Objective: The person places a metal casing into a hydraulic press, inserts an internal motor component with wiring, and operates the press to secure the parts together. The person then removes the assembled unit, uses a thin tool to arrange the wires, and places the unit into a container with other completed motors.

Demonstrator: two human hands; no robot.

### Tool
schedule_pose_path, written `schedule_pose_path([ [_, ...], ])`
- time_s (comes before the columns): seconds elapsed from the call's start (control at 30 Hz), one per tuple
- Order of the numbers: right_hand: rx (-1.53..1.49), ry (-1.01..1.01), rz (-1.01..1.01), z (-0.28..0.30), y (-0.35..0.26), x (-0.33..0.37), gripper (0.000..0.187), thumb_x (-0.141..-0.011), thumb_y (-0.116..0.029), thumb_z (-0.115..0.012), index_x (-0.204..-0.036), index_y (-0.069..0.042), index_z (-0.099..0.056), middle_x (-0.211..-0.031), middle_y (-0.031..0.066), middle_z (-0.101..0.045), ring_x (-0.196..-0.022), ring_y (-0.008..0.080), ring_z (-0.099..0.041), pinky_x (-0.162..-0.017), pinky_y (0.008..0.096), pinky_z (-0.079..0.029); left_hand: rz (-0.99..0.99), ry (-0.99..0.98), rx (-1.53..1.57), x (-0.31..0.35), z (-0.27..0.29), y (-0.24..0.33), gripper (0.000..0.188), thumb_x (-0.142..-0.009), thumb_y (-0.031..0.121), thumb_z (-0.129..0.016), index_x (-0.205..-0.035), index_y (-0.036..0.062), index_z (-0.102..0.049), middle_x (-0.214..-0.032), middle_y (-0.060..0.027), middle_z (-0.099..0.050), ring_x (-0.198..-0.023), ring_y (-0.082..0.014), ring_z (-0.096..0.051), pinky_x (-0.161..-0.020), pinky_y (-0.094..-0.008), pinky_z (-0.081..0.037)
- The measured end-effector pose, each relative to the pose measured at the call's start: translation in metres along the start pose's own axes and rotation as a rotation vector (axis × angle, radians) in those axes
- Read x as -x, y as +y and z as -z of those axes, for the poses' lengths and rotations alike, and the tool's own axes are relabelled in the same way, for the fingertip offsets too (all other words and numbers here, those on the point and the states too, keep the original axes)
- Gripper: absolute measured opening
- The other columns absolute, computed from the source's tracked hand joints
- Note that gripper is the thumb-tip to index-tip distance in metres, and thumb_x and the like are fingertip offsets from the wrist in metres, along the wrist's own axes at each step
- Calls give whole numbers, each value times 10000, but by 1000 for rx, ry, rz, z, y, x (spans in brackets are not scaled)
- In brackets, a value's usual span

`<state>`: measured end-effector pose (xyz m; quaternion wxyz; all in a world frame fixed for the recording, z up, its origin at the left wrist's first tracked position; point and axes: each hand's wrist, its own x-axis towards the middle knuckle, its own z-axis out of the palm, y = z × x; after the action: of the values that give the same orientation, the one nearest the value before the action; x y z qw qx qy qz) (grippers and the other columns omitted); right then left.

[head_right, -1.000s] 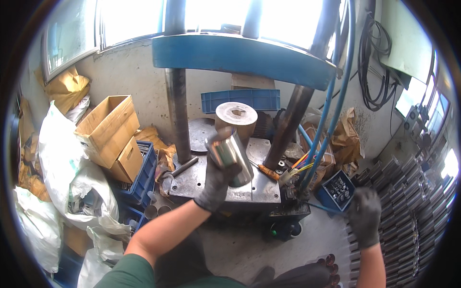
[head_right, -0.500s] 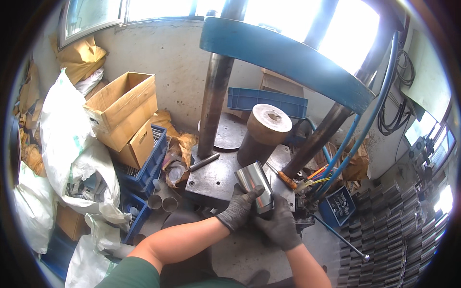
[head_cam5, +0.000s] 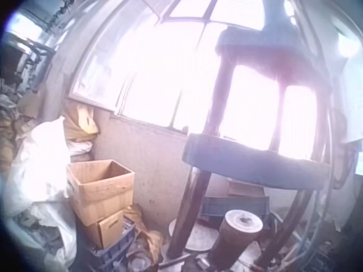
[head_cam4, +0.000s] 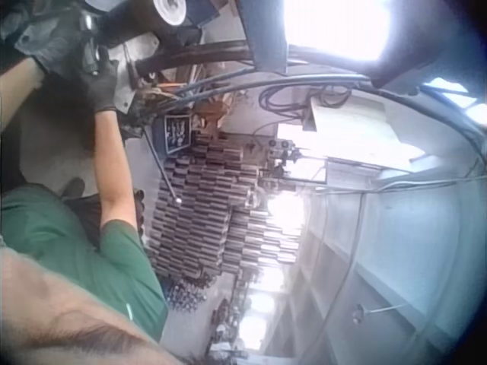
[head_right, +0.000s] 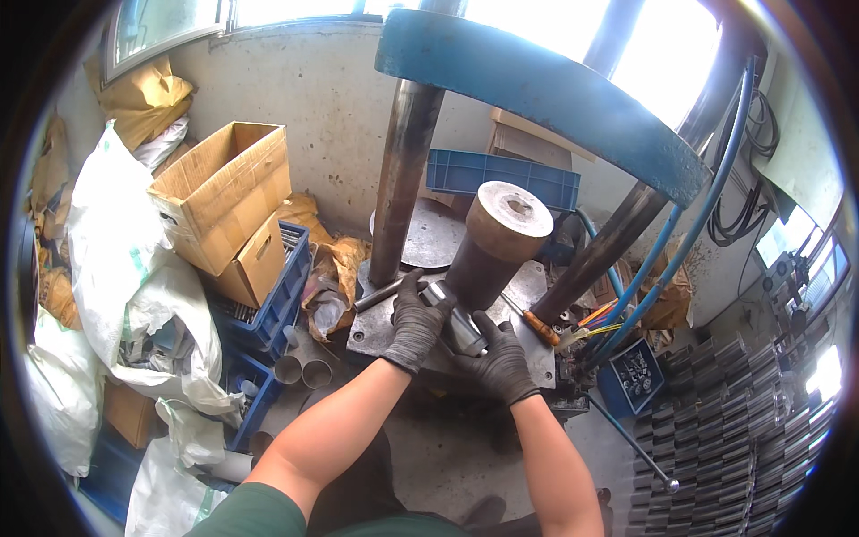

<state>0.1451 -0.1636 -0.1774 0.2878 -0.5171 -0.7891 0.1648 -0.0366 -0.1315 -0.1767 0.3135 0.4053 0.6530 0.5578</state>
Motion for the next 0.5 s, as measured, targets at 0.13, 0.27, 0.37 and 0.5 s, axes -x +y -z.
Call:
schedule_pose_path([
  [0.13,-322,-158,-137,-1,10,-4,905,-664,-345,-888,-1383,7,-464,-1180,165,-517,-1005,281,-603,-902,345,-529,15,-79,54,-13,-13,-27,631,-757,236,-833,-1313,143,-549,-1188,-194,-656,-1105,-365,-642,-1022,-424,-466],
  [0.27,92,-37,82,8,-8,15,872,-672,-379,-877,-1337,27,-485,-1140,193,-544,-973,314,-617,-861,373,-545,39,-66,126,-20,-17,-35,547,-771,187,-826,-1256,121,-582,-1085,-181,-683,-1055,-320,-658,-972,-393,-496],
  [0.37,114,41,56,21,-1,35,859,-677,-407,-862,-1321,33,-503,-1082,222,-570,-940,351,-628,-831,403,-551,54,-56,204,-18,-22,-31,519,-774,159,-825,-1236,111,-592,-1065,-167,-677,-1016,-289,-661,-937,-376,-511],
  [0.5,218,59,6,54,-35,60,829,-690,-386,-852,-1314,48,-521,-1094,227,-598,-967,342,-650,-835,383,-550,85,-19,281,-24,-15,-36,493,-782,126,-815,-1223,104,-594,-1030,-144,-665,-959,-264,-654,-897,-361,-518],
])
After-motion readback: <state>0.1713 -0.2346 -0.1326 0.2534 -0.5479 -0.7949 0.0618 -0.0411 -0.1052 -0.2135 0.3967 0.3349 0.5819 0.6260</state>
